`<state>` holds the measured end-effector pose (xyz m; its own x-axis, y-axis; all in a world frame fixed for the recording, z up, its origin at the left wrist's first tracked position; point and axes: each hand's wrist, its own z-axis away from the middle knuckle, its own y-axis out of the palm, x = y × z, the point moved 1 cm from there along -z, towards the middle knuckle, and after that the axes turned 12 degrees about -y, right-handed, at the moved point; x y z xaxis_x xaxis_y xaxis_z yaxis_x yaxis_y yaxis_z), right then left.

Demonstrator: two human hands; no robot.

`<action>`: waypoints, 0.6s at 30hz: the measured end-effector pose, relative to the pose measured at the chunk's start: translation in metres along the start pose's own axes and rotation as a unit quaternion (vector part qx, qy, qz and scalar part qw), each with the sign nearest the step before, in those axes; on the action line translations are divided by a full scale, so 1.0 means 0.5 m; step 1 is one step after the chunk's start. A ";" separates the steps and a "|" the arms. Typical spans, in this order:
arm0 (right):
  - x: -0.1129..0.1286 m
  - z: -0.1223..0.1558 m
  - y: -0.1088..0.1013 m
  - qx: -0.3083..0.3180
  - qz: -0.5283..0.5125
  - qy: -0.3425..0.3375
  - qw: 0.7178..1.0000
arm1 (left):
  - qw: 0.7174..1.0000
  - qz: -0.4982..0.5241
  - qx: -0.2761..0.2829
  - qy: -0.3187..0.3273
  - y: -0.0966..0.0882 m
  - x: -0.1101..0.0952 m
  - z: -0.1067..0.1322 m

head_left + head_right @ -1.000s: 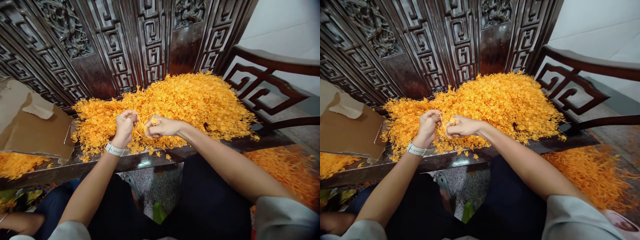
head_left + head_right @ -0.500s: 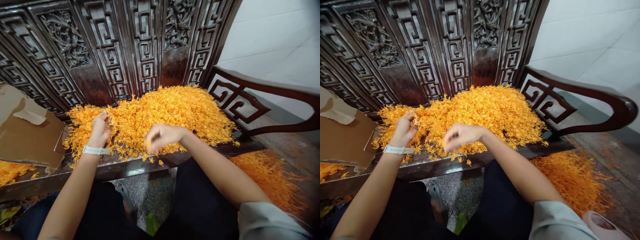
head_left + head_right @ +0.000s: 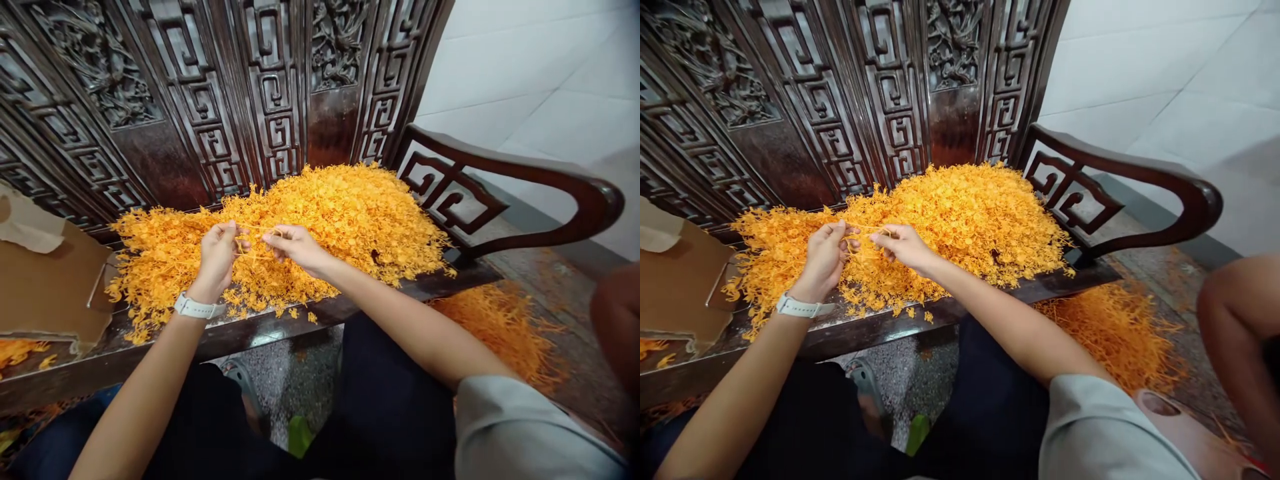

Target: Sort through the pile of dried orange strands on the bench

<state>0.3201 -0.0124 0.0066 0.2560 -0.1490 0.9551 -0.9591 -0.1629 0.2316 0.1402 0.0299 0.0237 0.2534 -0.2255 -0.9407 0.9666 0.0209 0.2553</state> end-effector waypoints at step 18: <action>0.101 0.062 0.016 0.184 0.059 -0.085 0.977 | 0.977 -0.136 -0.093 0.138 -0.076 -0.019 -0.084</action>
<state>0.3291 -0.0513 0.0507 0.1927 -0.3420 0.9197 -0.8823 -0.4705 0.0099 0.1028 0.0719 0.0135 -0.0386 0.0232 -0.9990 0.9831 0.1797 -0.0338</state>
